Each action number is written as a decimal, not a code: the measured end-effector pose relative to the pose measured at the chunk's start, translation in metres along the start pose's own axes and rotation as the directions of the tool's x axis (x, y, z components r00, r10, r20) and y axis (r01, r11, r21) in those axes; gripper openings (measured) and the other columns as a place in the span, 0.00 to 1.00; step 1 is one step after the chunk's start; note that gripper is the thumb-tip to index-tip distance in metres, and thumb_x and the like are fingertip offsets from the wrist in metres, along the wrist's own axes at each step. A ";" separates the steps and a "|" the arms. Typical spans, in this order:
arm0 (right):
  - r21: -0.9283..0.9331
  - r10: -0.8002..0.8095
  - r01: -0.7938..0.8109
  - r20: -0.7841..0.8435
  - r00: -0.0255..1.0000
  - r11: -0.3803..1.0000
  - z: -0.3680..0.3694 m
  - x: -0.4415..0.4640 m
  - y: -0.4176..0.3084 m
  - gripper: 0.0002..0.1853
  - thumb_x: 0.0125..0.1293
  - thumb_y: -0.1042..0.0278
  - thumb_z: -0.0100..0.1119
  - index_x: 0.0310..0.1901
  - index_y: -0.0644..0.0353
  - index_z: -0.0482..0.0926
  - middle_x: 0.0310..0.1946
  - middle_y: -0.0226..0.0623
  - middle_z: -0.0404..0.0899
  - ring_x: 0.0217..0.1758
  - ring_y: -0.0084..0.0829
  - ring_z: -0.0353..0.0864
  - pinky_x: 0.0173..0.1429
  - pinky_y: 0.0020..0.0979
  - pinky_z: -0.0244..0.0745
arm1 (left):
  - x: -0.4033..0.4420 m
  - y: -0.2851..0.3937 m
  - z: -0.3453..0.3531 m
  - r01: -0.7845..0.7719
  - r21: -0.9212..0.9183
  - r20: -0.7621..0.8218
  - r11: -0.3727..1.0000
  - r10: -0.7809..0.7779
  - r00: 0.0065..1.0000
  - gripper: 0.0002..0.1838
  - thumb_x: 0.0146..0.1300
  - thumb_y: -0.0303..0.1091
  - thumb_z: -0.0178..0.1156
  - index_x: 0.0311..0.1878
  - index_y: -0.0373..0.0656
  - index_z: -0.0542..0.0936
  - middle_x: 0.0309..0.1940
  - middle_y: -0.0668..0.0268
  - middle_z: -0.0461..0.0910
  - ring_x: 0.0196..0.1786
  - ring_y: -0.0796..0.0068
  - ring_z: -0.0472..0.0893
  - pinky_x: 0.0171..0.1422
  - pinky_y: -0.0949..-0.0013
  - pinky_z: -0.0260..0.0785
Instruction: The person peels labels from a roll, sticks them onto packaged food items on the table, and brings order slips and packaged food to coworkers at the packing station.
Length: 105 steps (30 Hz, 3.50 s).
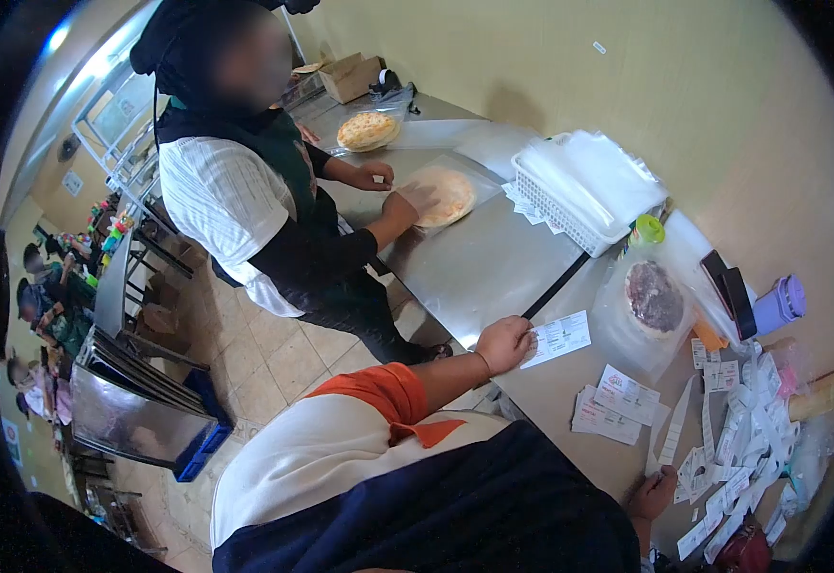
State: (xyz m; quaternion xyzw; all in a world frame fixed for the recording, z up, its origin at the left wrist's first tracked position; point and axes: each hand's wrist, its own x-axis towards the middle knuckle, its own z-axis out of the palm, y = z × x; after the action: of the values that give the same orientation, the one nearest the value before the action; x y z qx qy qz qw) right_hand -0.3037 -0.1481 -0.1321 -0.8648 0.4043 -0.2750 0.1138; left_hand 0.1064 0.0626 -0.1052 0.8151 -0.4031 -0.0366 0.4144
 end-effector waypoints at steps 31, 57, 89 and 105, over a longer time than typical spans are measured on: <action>-0.017 0.018 -0.018 0.004 1.000 1.000 0.000 -0.002 0.002 0.12 0.62 0.72 0.46 0.46 0.67 0.69 0.40 0.51 0.72 0.44 0.51 0.72 0.50 0.42 0.67 | 0.000 -0.002 -0.001 -0.024 -0.012 0.002 1.000 0.024 1.000 0.08 0.58 0.35 0.53 0.35 0.40 0.75 0.31 0.55 0.75 0.39 0.54 0.76 0.43 0.57 0.69; 0.008 0.015 -0.015 0.024 1.000 1.000 -0.001 0.001 0.001 0.12 0.59 0.76 0.46 0.46 0.66 0.69 0.42 0.50 0.72 0.47 0.50 0.71 0.51 0.41 0.66 | 0.001 0.001 -0.003 0.005 0.043 0.023 0.999 -0.006 1.000 0.09 0.57 0.35 0.53 0.37 0.41 0.76 0.34 0.55 0.76 0.41 0.54 0.76 0.45 0.58 0.69; -0.002 0.050 -0.050 -0.015 0.999 0.999 -0.005 0.001 -0.012 0.10 0.59 0.75 0.49 0.44 0.63 0.69 0.40 0.47 0.73 0.45 0.48 0.73 0.52 0.40 0.68 | -0.011 -0.045 -0.063 0.473 -0.775 0.126 0.419 -0.631 0.765 0.06 0.61 0.29 0.53 0.38 0.38 0.76 0.25 0.66 0.76 0.19 0.78 0.71 0.19 0.75 0.60; -0.017 0.073 -0.073 -0.004 0.997 0.997 -0.007 0.003 -0.014 0.11 0.60 0.73 0.50 0.44 0.62 0.70 0.41 0.47 0.74 0.47 0.49 0.73 0.52 0.41 0.67 | 0.050 -0.036 -0.050 0.382 -0.820 -0.154 0.426 -0.807 0.570 0.04 0.56 0.20 0.54 0.35 0.37 0.72 0.24 0.66 0.73 0.22 0.77 0.72 0.23 0.75 0.64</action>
State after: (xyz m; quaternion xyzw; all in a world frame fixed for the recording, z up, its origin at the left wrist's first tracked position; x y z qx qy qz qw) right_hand -0.2975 -0.1411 -0.1195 -0.8500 0.4381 -0.2688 0.1158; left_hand 0.1824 0.0728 -0.0843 0.6513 0.1107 -0.1135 0.7420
